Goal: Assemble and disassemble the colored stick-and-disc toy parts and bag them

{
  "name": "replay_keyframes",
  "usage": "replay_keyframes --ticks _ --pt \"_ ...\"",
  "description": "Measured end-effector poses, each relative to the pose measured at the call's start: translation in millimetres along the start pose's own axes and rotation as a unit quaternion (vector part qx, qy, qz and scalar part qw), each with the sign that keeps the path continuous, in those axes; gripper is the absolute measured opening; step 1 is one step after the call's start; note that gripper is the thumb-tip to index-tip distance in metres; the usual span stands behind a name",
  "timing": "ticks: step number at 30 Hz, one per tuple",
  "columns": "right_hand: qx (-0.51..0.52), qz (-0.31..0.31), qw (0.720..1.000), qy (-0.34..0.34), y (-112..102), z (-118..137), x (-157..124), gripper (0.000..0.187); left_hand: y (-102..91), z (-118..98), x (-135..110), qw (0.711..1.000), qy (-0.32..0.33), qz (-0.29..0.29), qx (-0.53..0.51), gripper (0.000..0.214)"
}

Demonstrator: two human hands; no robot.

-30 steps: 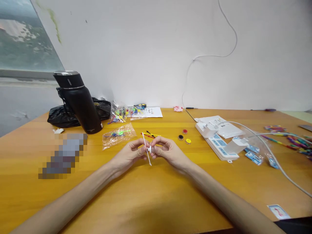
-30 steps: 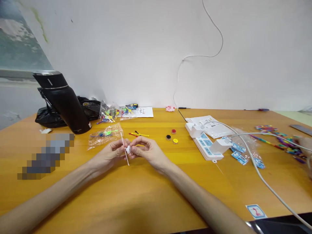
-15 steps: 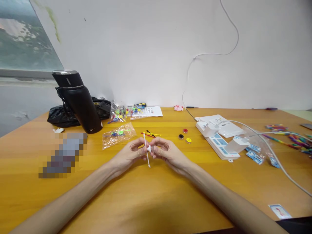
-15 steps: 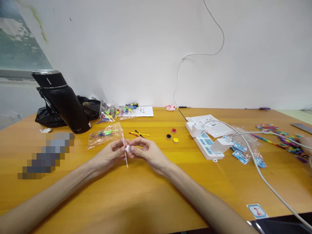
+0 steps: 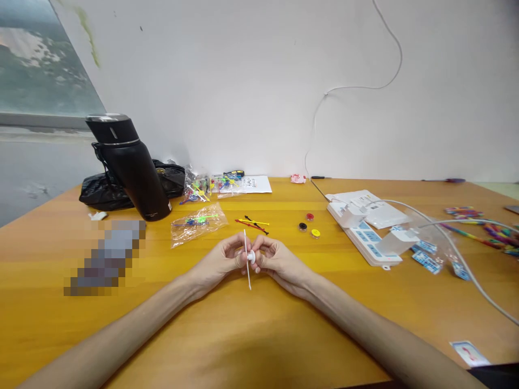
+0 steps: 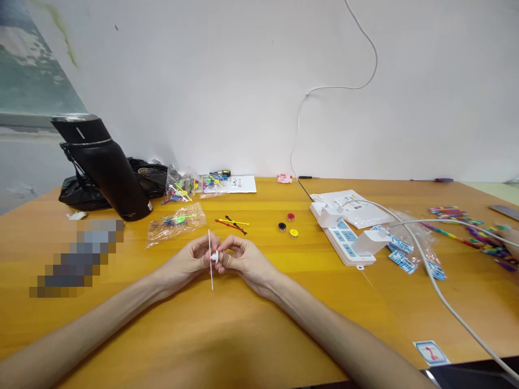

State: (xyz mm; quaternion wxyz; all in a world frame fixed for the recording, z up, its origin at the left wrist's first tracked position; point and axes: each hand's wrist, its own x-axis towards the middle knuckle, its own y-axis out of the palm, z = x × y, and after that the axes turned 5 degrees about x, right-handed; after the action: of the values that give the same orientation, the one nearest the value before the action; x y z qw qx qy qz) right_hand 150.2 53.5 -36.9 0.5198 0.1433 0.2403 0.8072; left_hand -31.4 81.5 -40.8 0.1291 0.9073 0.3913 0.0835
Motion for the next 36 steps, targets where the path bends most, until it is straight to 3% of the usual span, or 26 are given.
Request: replay_keyframes --ticks 13,21,24,26,28,31,33,34,36 --pt "-0.015 -0.003 1.0 -0.022 -0.2 -6.4 2.8 0.041 -4.0 0.8 1.1 1.0 -0.009 0.001 -0.008 0.035" --pt "0.021 -0.006 1.0 -0.018 3.2 13.7 2.6 0.029 -3.4 -6.6 3.0 0.995 -0.009 -0.078 -0.055 0.027" --pt "0.043 -0.025 0.999 -0.015 -0.8 16.6 3.6 0.026 -8.0 -9.8 5.3 0.994 0.011 -0.109 0.02 0.027" --pt "0.053 -0.048 0.997 -0.025 -4.2 18.7 5.0 0.024 -15.5 -14.3 6.5 0.978 0.05 -0.141 0.143 0.025" --pt "0.074 -0.082 0.993 -0.041 -8.4 22.1 6.8 0.022 -26.9 -21.0 6.9 0.926 0.105 -0.178 0.317 0.021" --pt "0.137 -0.141 0.979 -0.061 -15.6 28.7 9.6 0.018 -49.8 -31.6 6.2 0.766 0.166 -0.227 0.577 0.02" --pt "0.174 -0.173 0.967 -0.068 -20.0 32.9 11.2 0.015 -65.8 -35.7 5.7 0.668 0.168 -0.244 0.683 0.036" --pt "0.183 -0.185 0.963 -0.072 -21.7 34.4 11.9 0.013 -73.1 -36.4 5.5 0.633 0.155 -0.253 0.715 0.047" --pt "0.174 -0.201 0.96 -0.085 -23.8 36.2 13.0 0.013 -85.5 -35.4 5.6 0.593 0.116 -0.264 0.752 0.07"
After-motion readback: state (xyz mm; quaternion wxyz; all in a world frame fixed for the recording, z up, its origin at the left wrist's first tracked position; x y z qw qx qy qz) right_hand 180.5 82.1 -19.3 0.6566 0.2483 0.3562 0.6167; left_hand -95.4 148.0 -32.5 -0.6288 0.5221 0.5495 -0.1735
